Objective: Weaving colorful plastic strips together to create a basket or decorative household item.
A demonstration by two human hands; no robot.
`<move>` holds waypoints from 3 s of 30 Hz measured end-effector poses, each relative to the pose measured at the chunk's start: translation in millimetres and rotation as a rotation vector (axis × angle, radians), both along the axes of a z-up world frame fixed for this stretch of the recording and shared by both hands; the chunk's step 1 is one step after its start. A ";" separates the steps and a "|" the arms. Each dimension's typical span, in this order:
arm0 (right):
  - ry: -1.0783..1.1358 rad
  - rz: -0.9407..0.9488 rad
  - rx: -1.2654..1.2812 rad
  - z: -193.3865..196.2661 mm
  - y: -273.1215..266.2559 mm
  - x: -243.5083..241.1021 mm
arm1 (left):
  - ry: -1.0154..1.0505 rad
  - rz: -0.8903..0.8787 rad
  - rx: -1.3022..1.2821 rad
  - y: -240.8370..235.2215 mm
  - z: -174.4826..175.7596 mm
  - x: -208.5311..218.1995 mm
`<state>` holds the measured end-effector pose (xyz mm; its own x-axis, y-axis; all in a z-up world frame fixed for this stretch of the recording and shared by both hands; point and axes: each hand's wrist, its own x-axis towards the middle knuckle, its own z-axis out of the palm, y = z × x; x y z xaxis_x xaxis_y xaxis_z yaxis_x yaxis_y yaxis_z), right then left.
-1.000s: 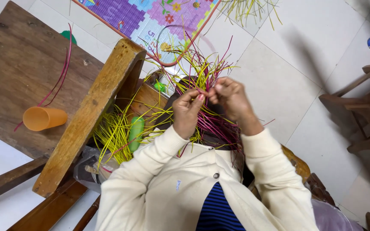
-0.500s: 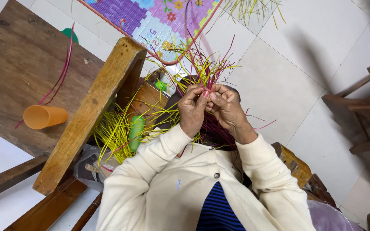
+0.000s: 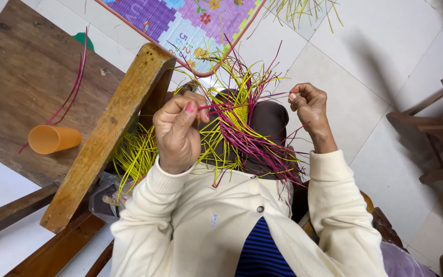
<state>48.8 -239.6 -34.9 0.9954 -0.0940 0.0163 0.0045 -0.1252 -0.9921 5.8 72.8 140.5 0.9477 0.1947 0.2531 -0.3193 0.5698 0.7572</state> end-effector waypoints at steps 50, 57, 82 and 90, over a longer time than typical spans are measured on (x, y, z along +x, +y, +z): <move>0.296 0.479 -0.373 -33.0 116.1 -20.6 | 0.594 -0.355 0.901 -20.0 -235.5 40.0; 0.475 0.266 0.097 5.3 138.1 1.5 | 0.206 -0.248 1.086 -15.9 -230.7 36.5; -0.354 0.426 -0.853 -14.8 133.8 -31.7 | 0.735 -0.356 0.855 -30.7 -312.1 48.8; -0.215 0.460 -0.713 -21.8 144.0 -37.0 | 0.748 -0.370 1.051 -21.8 -229.4 51.9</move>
